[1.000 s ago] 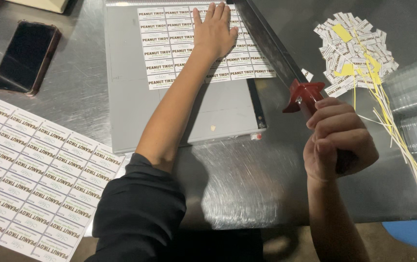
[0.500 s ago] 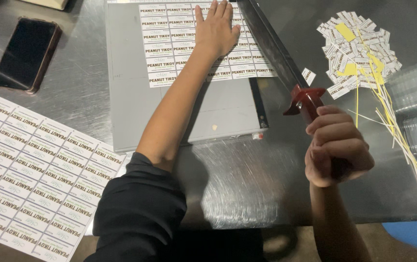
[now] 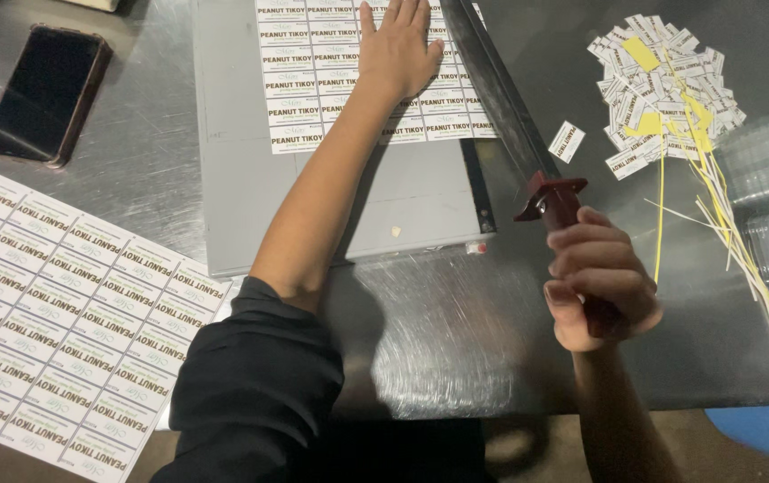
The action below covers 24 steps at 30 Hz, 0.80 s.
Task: The person uses a paper trimmer to cut a sheet of printed labels into individual pieces. They repeatedly align the label sheet under the trimmer's guide, press down the cutting blade, and then reposition the sheet to continue cutting. The cut labels accumulate in a pile on the right side of the table.
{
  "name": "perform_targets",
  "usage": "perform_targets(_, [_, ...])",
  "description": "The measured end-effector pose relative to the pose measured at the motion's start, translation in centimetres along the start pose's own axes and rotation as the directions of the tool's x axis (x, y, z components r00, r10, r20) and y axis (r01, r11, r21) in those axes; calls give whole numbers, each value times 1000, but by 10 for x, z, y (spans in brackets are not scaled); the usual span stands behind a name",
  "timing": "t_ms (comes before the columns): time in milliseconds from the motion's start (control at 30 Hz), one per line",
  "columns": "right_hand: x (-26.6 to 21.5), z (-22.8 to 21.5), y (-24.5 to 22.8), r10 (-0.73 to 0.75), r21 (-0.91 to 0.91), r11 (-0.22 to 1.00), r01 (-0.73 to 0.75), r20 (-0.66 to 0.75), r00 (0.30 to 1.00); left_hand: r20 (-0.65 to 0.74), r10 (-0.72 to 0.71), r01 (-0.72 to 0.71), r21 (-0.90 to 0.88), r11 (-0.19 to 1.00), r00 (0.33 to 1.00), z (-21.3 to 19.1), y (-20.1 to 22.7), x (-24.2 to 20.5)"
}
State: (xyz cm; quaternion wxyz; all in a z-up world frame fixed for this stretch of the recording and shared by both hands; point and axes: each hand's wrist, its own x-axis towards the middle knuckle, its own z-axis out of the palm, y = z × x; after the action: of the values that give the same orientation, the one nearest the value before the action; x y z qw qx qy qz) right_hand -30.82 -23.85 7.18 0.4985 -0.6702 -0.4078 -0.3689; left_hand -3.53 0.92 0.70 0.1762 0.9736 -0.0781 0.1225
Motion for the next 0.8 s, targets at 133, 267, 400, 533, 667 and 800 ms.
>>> perform_targets(133, [0,-6,-8,98,-121,989,-89,75,992,-33,17,-17,6,1000,999,2,-1,1])
perform_targets(267, [-7,-10,-16,158,-221,966,-132,102,982,-25,3,-3,-10,1000,1000,5,-1,0])
perform_targets(400, [-10,-10,-16,153,-263,958,-114,133,979,-55,19,-19,-9,1000,998,5,-3,2])
perform_targets(533, [-25,-9,-11,123,-281,957,-77,151,981,-49,5,-6,-28,1000,999,5,-3,1])
perform_targets(667, [-41,-9,-5,131,-249,964,-91,151,980,-47,10,-11,-31,999,999,4,-2,1])
perform_targets(800, [-44,-12,-2,116,-254,965,-67,183,976,-45,21,-22,-19,1000,999,5,-4,1])
